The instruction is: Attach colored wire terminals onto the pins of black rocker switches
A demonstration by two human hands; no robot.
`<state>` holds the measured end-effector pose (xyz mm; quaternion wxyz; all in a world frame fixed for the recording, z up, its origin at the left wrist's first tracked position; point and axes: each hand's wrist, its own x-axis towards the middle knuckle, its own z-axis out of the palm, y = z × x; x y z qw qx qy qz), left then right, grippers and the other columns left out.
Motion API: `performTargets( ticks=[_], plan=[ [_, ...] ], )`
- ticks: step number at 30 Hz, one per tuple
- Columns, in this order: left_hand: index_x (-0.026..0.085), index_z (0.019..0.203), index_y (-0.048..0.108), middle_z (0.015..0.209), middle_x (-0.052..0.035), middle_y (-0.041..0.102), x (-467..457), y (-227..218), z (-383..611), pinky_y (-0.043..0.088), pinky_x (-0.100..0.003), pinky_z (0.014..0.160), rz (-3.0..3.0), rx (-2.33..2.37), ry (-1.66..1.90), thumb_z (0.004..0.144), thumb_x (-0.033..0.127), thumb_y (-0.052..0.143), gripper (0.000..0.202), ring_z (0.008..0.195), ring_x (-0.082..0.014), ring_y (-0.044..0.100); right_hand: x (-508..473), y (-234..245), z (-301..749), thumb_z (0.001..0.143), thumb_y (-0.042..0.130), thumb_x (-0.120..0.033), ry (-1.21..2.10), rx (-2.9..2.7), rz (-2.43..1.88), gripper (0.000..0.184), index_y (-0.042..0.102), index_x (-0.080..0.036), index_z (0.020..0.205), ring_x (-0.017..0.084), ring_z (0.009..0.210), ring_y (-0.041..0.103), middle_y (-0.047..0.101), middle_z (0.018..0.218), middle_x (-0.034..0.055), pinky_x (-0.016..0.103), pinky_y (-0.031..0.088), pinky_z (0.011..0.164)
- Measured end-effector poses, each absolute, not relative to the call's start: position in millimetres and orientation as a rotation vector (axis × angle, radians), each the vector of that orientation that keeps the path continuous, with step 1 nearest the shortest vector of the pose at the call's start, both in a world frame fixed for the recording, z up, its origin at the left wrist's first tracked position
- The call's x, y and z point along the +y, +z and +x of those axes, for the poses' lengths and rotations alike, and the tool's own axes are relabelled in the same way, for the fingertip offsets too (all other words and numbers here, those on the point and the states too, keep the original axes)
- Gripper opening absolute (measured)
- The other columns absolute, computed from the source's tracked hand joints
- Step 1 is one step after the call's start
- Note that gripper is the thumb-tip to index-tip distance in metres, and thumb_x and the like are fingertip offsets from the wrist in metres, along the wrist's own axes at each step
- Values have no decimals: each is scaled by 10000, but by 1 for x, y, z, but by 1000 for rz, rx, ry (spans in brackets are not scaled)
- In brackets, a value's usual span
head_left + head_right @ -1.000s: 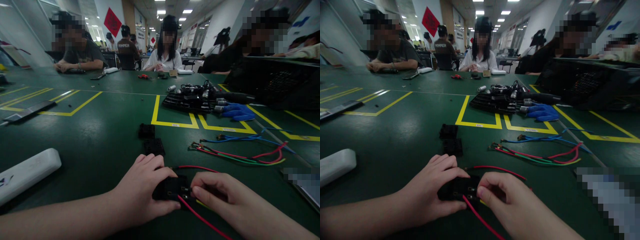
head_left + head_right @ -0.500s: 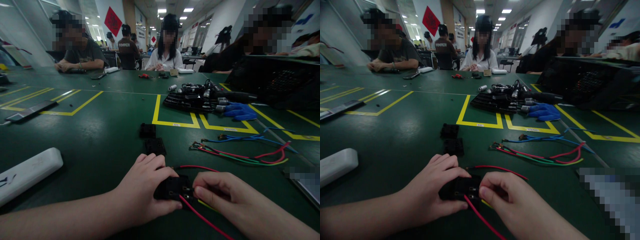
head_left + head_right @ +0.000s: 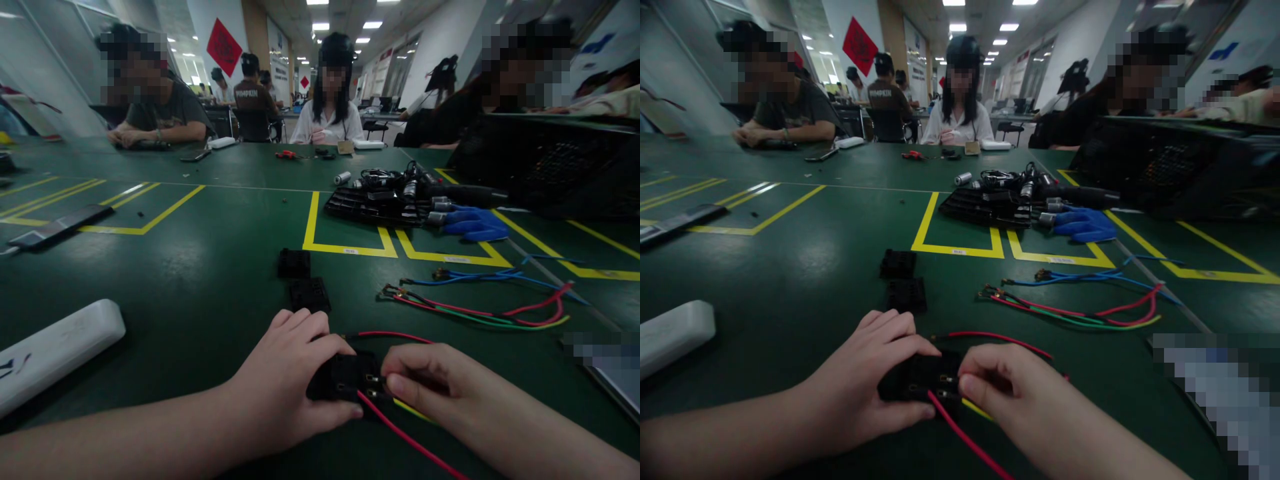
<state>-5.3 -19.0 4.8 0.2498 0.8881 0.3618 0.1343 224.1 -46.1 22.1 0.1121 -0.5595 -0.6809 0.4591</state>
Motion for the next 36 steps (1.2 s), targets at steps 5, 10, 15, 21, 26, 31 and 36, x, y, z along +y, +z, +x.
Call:
performTargets(
  ticks=[5,10,15,21,26,31,36],
  plan=[
    [251,1088,687,983,-17,599,-18,7,-5,349,-402,803,2417,1003,327,767,401,873,400,933,-267,559,-49,31,221,849,470,-516,1349,-1971,-1649,347,656,-243,743,207,719,572,624,749,33,291,441,631],
    [250,1092,687,996,-22,605,-19,7,-6,354,-409,821,2408,1013,317,772,404,868,399,948,-269,556,-50,31,220,851,468,-501,1333,-1989,-1657,338,653,-234,757,212,740,581,630,766,39,294,452,645],
    [251,1080,682,1000,-23,612,-19,6,-5,357,-400,820,2419,1006,327,778,384,856,373,942,-264,553,-50,24,223,895,488,-421,1366,-2006,-1607,275,599,-229,731,174,696,524,580,722,2,268,419,613],
    [246,1078,687,997,-27,616,-18,7,-5,355,-405,818,2406,1008,305,770,377,860,376,940,-269,555,-49,23,225,920,497,-392,1384,-2006,-1570,263,604,-229,743,169,710,533,585,738,-4,264,433,630],
    [246,1080,688,997,-27,614,-17,7,-5,358,-403,825,2420,1018,325,761,419,873,407,939,-264,556,-49,29,227,898,523,-466,1379,-1982,-1561,300,662,-227,779,195,738,579,627,775,21,282,470,652],
    [242,1084,688,985,-28,610,-17,7,-5,360,-400,821,2425,1007,328,770,436,865,409,927,-262,556,-49,31,225,881,509,-537,1380,-1989,-1598,353,650,-235,766,199,738,563,602,765,23,287,462,654],
    [244,1090,683,981,-27,610,-18,7,-5,355,-394,810,2439,999,344,773,423,862,405,925,-259,553,-49,25,226,894,490,-498,1393,-2018,-1624,318,591,-235,747,181,722,523,560,749,5,276,428,641]
  ],
)
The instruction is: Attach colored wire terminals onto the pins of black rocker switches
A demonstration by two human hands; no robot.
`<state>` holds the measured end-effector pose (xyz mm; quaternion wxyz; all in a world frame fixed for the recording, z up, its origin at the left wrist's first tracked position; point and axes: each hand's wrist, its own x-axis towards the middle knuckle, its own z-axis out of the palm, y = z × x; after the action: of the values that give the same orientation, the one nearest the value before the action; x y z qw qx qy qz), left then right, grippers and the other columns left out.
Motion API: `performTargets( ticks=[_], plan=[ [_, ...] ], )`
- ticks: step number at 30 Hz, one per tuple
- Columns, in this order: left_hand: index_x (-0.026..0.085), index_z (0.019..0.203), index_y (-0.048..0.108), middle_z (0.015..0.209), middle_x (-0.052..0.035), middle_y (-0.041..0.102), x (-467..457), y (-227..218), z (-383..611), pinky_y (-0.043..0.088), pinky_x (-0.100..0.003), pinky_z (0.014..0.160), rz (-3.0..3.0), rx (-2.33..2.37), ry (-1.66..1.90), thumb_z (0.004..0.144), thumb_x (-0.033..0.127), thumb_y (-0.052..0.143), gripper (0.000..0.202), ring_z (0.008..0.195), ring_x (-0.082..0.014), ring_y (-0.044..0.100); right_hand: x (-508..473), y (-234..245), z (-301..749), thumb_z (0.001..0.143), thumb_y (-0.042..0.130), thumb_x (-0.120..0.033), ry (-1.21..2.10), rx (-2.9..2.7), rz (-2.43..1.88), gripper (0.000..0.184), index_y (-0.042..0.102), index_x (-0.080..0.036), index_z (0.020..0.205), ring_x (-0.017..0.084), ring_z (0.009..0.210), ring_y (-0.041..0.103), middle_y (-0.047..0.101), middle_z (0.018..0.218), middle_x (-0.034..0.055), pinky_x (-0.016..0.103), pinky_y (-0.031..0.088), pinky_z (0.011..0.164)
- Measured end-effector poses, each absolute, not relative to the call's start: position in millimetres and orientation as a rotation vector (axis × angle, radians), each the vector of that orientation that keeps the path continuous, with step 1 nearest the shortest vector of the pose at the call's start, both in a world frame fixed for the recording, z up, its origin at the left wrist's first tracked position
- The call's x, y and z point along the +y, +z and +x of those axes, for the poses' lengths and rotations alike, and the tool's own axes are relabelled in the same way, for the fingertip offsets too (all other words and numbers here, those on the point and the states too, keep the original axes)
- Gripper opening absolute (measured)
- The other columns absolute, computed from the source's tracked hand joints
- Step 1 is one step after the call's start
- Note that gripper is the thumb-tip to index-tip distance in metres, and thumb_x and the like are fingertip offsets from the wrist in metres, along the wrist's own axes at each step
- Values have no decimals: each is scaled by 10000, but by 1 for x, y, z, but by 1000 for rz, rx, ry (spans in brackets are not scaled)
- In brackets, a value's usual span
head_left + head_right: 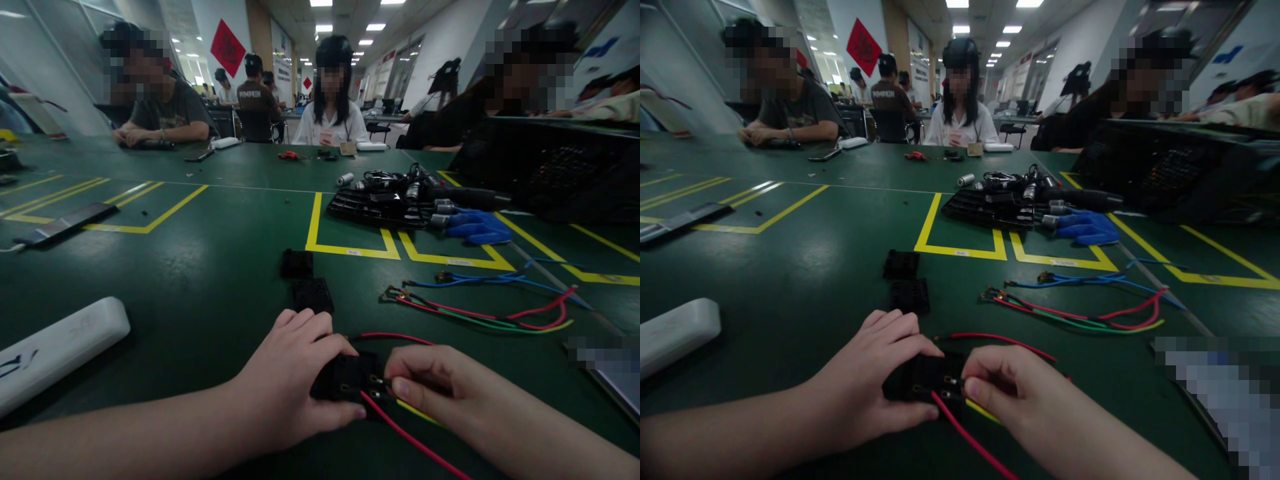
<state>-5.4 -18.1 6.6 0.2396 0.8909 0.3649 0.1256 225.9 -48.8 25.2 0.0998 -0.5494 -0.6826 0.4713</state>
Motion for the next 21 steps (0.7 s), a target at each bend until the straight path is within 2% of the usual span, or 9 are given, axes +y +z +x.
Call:
performTargets(
  ticks=[7,11,13,15,18,21],
  plan=[
    [234,1092,692,987,-33,609,-19,8,-4,359,-398,811,2429,1014,313,770,435,864,416,931,-267,557,-48,22,225,915,483,-441,1376,-2046,-1620,297,587,-228,736,168,700,516,557,730,-4,266,418,619],
    [230,1091,696,985,-32,606,-18,8,-5,358,-407,821,2417,1011,313,764,432,870,422,932,-270,556,-51,30,237,888,564,-561,1311,-1935,-1565,366,666,-239,746,176,671,565,613,718,8,269,473,599],
    [239,1089,696,986,-29,605,-18,7,-5,355,-406,826,2416,1005,322,762,424,872,415,935,-267,553,-51,36,246,851,623,-648,1140,-1800,-1548,400,693,-264,761,174,623,571,613,680,5,266,493,562],
    [244,1087,695,984,-28,602,-18,7,-5,354,-405,826,2417,999,326,756,416,875,414,935,-266,551,-50,41,251,837,647,-668,970,-1746,-1532,395,705,-283,772,182,610,590,627,666,9,265,500,533],
    [248,1082,690,977,-26,597,-18,6,-5,356,-404,822,2426,1012,328,747,406,879,416,929,-265,548,-45,44,247,888,611,-541,899,-1891,-1526,303,717,-277,782,205,651,647,693,712,26,286,523,551],
    [252,1081,680,984,-25,595,-18,4,-5,365,-401,823,2455,1021,334,749,398,872,411,929,-262,544,-40,37,234,916,538,-372,835,-1997,-1488,237,742,-262,870,214,769,701,746,837,38,321,565,683]
  ],
)
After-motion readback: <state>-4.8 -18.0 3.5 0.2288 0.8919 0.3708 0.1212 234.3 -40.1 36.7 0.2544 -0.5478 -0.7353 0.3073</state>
